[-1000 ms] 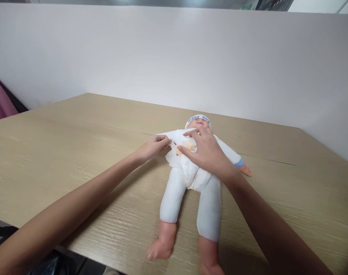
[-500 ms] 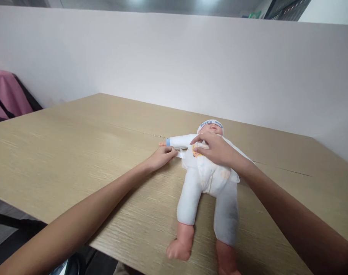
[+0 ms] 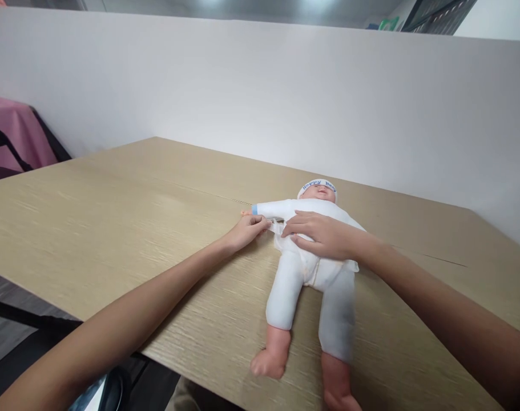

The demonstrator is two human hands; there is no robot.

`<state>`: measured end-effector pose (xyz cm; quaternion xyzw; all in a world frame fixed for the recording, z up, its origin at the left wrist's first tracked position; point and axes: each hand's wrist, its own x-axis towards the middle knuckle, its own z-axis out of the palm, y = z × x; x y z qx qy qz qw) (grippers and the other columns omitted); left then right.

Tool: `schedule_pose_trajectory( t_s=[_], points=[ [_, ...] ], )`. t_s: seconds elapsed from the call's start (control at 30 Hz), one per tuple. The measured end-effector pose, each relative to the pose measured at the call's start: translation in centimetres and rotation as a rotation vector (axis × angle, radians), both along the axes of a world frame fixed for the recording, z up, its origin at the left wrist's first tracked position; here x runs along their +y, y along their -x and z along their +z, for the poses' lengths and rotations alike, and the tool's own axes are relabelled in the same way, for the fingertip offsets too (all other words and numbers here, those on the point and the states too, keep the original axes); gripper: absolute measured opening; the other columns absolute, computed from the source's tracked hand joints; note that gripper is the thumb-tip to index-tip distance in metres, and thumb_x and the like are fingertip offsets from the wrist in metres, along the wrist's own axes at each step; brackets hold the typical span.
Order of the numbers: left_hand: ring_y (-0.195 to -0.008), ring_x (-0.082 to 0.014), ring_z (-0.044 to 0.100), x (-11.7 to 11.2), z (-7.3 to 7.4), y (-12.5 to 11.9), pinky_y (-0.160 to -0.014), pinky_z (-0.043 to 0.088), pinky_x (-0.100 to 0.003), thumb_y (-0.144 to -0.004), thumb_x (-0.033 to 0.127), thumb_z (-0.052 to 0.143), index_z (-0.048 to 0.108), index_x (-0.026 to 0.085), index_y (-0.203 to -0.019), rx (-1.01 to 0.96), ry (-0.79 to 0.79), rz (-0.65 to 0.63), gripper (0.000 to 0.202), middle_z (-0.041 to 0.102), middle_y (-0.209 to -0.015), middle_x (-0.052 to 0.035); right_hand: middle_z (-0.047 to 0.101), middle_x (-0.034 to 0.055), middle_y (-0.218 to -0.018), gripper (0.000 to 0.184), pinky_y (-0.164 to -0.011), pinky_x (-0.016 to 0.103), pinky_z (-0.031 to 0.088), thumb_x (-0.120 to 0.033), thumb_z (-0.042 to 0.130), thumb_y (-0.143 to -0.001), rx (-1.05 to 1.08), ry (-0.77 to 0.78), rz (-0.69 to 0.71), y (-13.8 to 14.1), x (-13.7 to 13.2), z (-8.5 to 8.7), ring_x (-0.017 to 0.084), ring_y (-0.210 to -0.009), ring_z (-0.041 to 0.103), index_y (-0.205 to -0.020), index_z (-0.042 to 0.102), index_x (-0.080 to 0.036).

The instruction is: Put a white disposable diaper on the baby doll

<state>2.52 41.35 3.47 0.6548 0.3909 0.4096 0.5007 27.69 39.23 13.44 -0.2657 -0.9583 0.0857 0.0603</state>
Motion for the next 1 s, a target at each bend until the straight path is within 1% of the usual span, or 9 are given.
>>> schedule_pose_trajectory(
  t_s=[0.27,0.37,0.43,0.47,0.53,0.6,0.67,0.77,1.0],
  points=[
    [-0.066,-0.0142,0.044,0.2,1.4,-2.3,-0.067,0.036,-0.031,-0.089,0.050,0.068,0.051,0.022,-0.063,-0.032,-0.012,-0.017,0.042,0.049,-0.066,0.0020,0.077,0.0065,-0.090,0.026,-0.102,0.048,0.049,-0.024,0.058,-0.101,-0.034,-0.029,-0.058,1.1,1.2,-1.8,0.028,-0.097,0.067,-0.088,0.081,-0.022],
    [-0.067,-0.0135,0.043,-0.1,1.9,-2.9,-0.068,0.036,-0.031,-0.091,0.048,0.069,0.051,0.021,-0.063,-0.026,-0.026,-0.041,0.042,0.048,-0.066,0.0030,0.074,0.0091,-0.097,0.018,-0.106,0.051,0.049,-0.026,0.064,-0.096,0.032,-0.052,-0.108,1.1,1.0,-2.5,0.030,-0.105,0.063,-0.084,0.077,-0.022],
    [-0.067,-0.0131,0.043,-0.3,2.2,-3.1,-0.068,0.035,-0.031,-0.093,0.048,0.067,0.052,0.021,-0.064,-0.026,-0.039,-0.049,0.042,0.047,-0.067,0.0037,0.071,0.0113,-0.112,0.008,-0.111,0.054,0.048,-0.028,0.070,-0.090,0.144,-0.083,-0.172,0.9,0.9,-3.1,0.033,-0.115,0.060,-0.092,0.075,-0.022],
    [-0.067,-0.0129,0.042,-0.4,2.4,-3.2,-0.068,0.034,-0.031,-0.094,0.048,0.066,0.052,0.021,-0.065,-0.027,-0.041,-0.051,0.042,0.047,-0.068,0.0038,0.069,0.0122,-0.121,0.016,-0.113,0.055,0.048,-0.029,0.073,-0.088,0.218,-0.096,-0.207,0.8,0.9,-3.4,0.034,-0.121,0.059,-0.103,0.073,-0.023],
    [-0.067,-0.0127,0.042,-0.6,2.8,-3.7,-0.067,0.033,-0.030,-0.094,0.046,0.065,0.051,0.021,-0.066,-0.021,-0.034,-0.074,0.040,0.048,-0.069,0.0037,0.062,0.0138,-0.141,0.052,-0.118,0.058,0.046,-0.032,0.079,-0.084,0.359,-0.105,-0.257,0.6,0.8,-4.0,0.036,-0.134,0.054,-0.133,0.063,-0.024],
    [-0.066,-0.0126,0.043,-0.8,3.3,-4.5,-0.065,0.032,-0.030,-0.092,0.042,0.066,0.051,0.021,-0.067,-0.004,-0.012,-0.109,0.035,0.049,-0.069,0.0035,0.054,0.0147,-0.156,0.087,-0.123,0.060,0.043,-0.031,0.082,-0.081,0.444,-0.092,-0.268,0.4,0.8,-4.3,0.036,-0.143,0.050,-0.159,0.043,-0.027],
    [-0.064,-0.0124,0.043,-0.9,3.8,-5.4,-0.062,0.030,-0.030,-0.090,0.038,0.066,0.053,0.021,-0.069,0.014,0.020,-0.116,0.030,0.050,-0.068,0.0034,0.049,0.0146,-0.163,0.107,-0.126,0.061,0.041,-0.029,0.083,-0.080,0.477,-0.070,-0.261,0.3,0.9,-4.5,0.036,-0.148,0.049,-0.171,0.026,-0.031],
    [-0.062,-0.0123,0.041,-1.0,4.1,-6.8,-0.059,0.027,-0.030,-0.090,0.036,0.064,0.054,0.021,-0.070,0.035,0.043,-0.081,0.027,0.050,-0.067,0.0035,0.045,0.0140,-0.169,0.119,-0.129,0.062,0.040,-0.027,0.084,-0.080,0.508,-0.020,-0.247,0.1,0.9,-4.6,0.036,-0.154,0.046,-0.177,0.015,-0.035],
    [-0.065,-0.0144,0.038,-0.9,3.6,-7.0,-0.060,0.029,-0.032,-0.104,0.045,0.050,0.049,0.022,-0.077,0.077,-0.013,-0.149,0.035,0.046,-0.072,0.0029,0.047,0.0145,-0.170,0.122,-0.130,0.062,0.038,-0.025,0.086,-0.077,0.557,-0.008,-0.228,0.1,0.7,-4.8,0.036,-0.157,0.044,-0.178,0.017,-0.035]
  ],
)
